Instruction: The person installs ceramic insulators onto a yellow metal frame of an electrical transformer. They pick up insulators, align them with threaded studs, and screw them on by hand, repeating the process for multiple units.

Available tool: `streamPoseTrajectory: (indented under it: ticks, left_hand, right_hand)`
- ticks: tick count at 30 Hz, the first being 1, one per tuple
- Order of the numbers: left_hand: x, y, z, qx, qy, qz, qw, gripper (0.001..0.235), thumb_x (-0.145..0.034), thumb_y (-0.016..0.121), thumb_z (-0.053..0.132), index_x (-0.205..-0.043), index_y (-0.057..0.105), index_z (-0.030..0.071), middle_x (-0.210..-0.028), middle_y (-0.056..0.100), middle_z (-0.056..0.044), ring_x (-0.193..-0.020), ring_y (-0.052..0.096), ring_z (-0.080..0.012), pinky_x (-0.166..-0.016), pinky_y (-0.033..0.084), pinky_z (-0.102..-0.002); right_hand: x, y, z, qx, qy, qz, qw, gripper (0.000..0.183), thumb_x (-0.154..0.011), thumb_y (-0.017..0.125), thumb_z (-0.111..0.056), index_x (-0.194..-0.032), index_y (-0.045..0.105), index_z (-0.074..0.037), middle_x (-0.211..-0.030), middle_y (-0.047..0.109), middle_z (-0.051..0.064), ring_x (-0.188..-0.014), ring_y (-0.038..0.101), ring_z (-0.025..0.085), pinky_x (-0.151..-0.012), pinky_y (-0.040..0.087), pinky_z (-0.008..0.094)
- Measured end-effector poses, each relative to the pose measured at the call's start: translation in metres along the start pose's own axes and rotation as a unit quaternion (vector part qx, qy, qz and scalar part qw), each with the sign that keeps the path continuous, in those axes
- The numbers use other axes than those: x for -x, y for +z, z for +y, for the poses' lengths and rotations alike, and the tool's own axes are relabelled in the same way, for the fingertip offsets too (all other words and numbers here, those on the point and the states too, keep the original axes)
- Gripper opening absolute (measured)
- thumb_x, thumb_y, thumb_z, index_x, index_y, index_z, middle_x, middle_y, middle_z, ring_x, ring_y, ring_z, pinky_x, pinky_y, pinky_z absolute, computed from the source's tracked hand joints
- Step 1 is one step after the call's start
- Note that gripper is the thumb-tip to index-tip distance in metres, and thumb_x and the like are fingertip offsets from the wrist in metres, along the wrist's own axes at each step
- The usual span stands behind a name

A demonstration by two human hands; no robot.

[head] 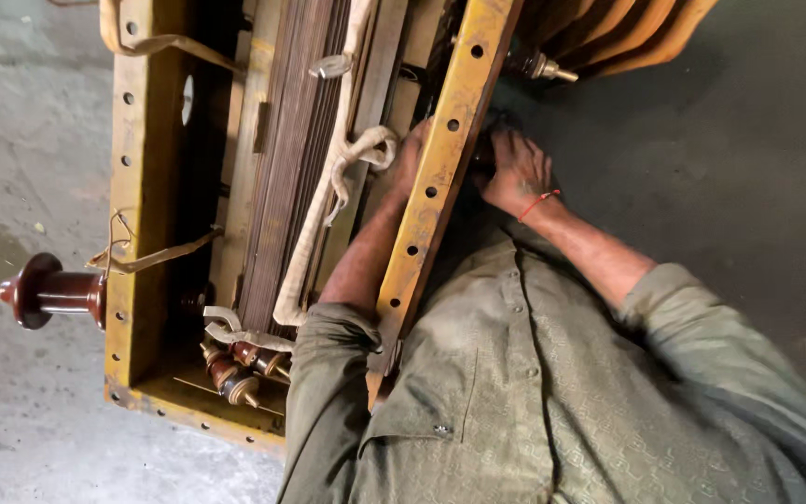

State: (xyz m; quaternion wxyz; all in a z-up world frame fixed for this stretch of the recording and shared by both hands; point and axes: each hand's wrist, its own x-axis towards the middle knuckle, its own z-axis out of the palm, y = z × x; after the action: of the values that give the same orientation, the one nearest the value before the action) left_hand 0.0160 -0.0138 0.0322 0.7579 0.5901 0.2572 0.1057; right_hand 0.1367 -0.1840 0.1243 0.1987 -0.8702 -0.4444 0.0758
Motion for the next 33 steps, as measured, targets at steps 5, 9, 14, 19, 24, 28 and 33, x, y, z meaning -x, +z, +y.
streamPoseTrajectory:
  ticks: [5,9,14,19,24,28,33]
  left_hand:
    - [0.001,0.003,0.001,0.107,-0.007,-0.018,0.994,0.06,-0.113,0.04,0.058,-0.119,0.067,0.004,-0.095,0.068,-0.004,-0.084,0.063,-0.0111,-0.072,0.053,-0.029]
    - [0.005,0.006,0.0,0.129,0.018,-0.035,0.991,0.056,-0.111,0.042,0.055,-0.121,0.065,0.005,-0.099,0.068,-0.002,-0.089,0.063,-0.0101,-0.076,0.055,-0.029]
    - [-0.015,0.009,0.004,0.131,0.018,-0.038,0.99,0.053,-0.112,0.042,0.051,-0.119,0.066,0.004,-0.096,0.069,-0.002,-0.084,0.064,-0.011,-0.072,0.054,-0.029]
    - [0.004,0.008,0.001,0.089,0.033,-0.018,0.995,0.056,-0.112,0.038,0.052,-0.108,0.068,0.005,-0.089,0.071,-0.002,-0.078,0.065,-0.0122,-0.067,0.055,-0.031]
    - [-0.006,0.017,0.012,0.05,-0.002,0.023,0.998,0.057,-0.111,0.037,0.052,-0.103,0.068,0.005,-0.083,0.072,-0.002,-0.074,0.066,-0.0121,-0.065,0.057,-0.032]
    - [-0.001,0.016,0.016,-0.019,-0.039,0.055,0.998,0.053,-0.11,0.038,0.049,-0.102,0.067,0.005,-0.082,0.071,-0.006,-0.074,0.067,-0.0157,-0.065,0.056,-0.035]
    - [0.0,0.016,0.022,-0.094,-0.009,0.064,0.994,0.05,-0.11,0.037,0.046,-0.104,0.064,0.004,-0.082,0.068,-0.009,-0.076,0.068,-0.0213,-0.07,0.055,-0.038]
  right_hand:
    - [-0.017,0.03,0.034,0.004,0.034,-0.163,0.986,0.048,-0.077,0.084,-0.029,-0.115,0.068,-0.004,-0.098,0.068,0.026,-0.092,0.065,0.044,-0.078,0.054,0.056]
    - [-0.043,0.052,0.079,-0.187,0.015,-0.331,0.925,0.055,-0.071,0.09,-0.03,-0.114,0.068,-0.002,-0.099,0.068,0.02,-0.089,0.066,0.034,-0.079,0.055,0.049]
    - [-0.083,0.052,0.094,-0.287,0.231,-0.621,0.691,0.066,-0.08,0.092,-0.036,-0.108,0.058,0.013,-0.075,0.05,0.006,-0.069,0.047,0.031,-0.069,0.039,0.053]
    - [-0.032,0.014,0.044,-0.217,-0.094,-0.14,0.962,0.059,-0.07,0.093,-0.031,-0.113,0.066,0.0,-0.096,0.069,0.019,-0.083,0.069,0.038,-0.07,0.057,0.05]
    - [-0.008,0.002,0.003,0.017,0.064,-0.083,0.994,0.049,-0.077,0.083,-0.029,-0.116,0.067,-0.004,-0.104,0.069,0.024,-0.097,0.064,0.048,-0.078,0.052,0.062]
    - [-0.021,0.013,0.017,0.027,0.088,-0.185,0.978,0.049,-0.081,0.079,-0.037,-0.12,0.07,-0.008,-0.104,0.067,0.03,-0.099,0.061,0.053,-0.087,0.049,0.064]
    - [-0.034,0.023,0.055,-0.127,0.042,-0.307,0.942,0.044,-0.077,0.08,-0.024,-0.114,0.069,-0.004,-0.105,0.072,0.022,-0.099,0.069,0.037,-0.087,0.057,0.051]
